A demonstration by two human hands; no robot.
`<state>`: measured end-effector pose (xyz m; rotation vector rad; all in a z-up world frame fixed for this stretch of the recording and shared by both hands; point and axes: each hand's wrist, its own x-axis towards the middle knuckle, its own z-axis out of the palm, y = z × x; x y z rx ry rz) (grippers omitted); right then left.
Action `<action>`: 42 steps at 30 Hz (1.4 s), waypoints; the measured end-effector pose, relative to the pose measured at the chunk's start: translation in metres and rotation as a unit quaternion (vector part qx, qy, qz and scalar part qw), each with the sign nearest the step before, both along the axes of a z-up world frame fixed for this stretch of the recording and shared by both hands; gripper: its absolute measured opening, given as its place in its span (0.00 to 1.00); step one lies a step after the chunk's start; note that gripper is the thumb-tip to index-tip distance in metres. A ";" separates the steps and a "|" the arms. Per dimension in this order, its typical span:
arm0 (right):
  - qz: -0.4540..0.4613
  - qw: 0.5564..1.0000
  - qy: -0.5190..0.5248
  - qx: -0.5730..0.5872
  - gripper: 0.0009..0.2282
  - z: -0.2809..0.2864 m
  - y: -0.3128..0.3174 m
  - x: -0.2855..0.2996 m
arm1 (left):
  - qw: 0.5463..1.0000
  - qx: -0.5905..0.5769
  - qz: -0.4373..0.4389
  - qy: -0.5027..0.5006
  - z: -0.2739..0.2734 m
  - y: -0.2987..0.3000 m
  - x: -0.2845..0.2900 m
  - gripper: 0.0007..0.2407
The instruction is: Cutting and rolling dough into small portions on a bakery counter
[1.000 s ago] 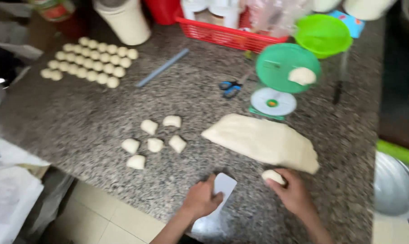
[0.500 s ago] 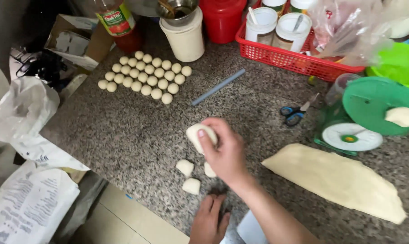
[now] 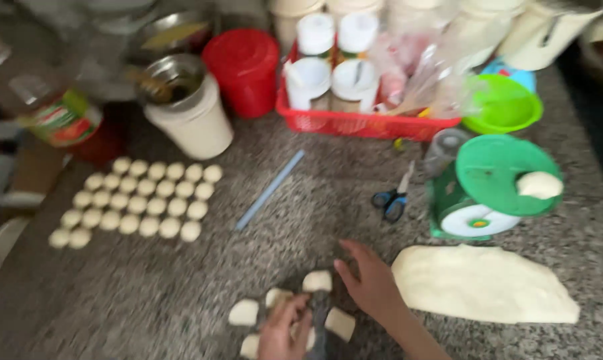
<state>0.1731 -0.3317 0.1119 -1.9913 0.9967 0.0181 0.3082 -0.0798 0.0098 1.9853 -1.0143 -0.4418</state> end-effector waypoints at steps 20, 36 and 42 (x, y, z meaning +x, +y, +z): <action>-0.135 0.953 -0.124 -0.242 0.28 -0.109 -0.098 -0.054 | 0.929 -0.207 -0.273 -0.138 0.057 -0.531 0.088 0.13; 0.086 0.968 0.174 -0.158 0.21 -0.171 -0.101 0.014 | 0.969 -0.104 -0.054 -0.215 0.039 -0.276 0.326 0.14; 0.202 0.911 0.354 -0.066 0.32 -0.089 -0.116 0.061 | 0.991 -0.017 0.027 0.128 0.062 -0.336 0.379 0.25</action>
